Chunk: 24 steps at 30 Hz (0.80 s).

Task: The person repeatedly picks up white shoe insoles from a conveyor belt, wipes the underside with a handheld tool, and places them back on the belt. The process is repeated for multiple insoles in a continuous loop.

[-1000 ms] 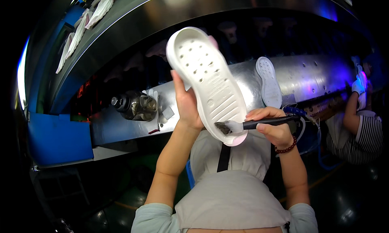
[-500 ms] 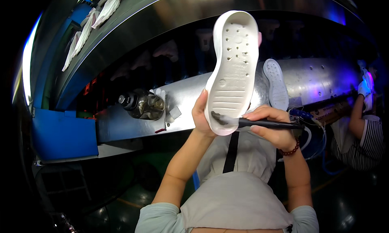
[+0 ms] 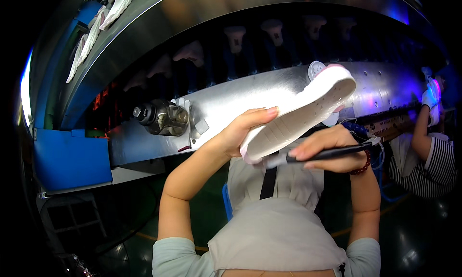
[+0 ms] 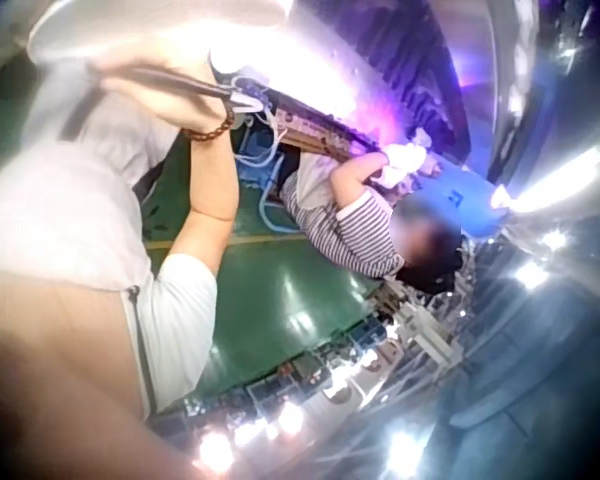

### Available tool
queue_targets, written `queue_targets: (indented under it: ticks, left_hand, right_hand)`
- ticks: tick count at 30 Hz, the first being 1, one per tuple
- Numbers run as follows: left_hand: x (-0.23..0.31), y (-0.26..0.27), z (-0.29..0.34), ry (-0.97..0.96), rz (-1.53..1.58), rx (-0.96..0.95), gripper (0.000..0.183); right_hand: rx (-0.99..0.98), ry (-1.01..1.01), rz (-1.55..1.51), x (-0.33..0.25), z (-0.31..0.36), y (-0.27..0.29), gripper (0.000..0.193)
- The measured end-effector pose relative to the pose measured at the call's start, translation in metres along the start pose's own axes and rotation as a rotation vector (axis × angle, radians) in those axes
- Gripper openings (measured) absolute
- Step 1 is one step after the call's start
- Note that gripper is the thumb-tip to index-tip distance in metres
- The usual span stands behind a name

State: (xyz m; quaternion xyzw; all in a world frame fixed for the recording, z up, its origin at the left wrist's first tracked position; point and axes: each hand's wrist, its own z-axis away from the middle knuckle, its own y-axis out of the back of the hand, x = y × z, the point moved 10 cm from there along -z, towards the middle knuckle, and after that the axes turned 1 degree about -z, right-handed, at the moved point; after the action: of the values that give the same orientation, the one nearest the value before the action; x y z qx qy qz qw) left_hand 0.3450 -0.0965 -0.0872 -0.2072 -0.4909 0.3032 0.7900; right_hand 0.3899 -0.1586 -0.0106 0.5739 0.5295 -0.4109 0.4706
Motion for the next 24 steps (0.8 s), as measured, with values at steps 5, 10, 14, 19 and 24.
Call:
queue_targets:
  ticks: [5, 10, 14, 19, 24]
  left_hand:
    - [-0.005, 0.000, 0.000, 0.108, -0.133, -0.004, 0.052]
    - [-0.006, -0.003, 0.007, 0.203, -0.181, -0.011, 0.050]
    - [-0.009, 0.001, 0.008, 0.256, -0.266, 0.057, 0.052]
    - [-0.007, 0.005, 0.014, 0.239, -0.188, 0.075, 0.057]
    - [-0.011, 0.024, 0.019, 0.260, -0.249, 0.160, 0.054]
  right_hand:
    - [-0.089, 0.102, 0.117, -0.003, 0.002, -0.021, 0.019]
    - [0.007, 0.067, 0.162, -0.006, 0.003, 0.004, 0.018]
    - [-0.244, 0.055, 0.304, -0.004, 0.006, -0.020, 0.012]
    - [-0.107, 0.031, 0.414, -0.004, 0.008, 0.006, 0.016]
    - [-0.377, -0.039, 0.654, 0.005, 0.022, -0.011, 0.017]
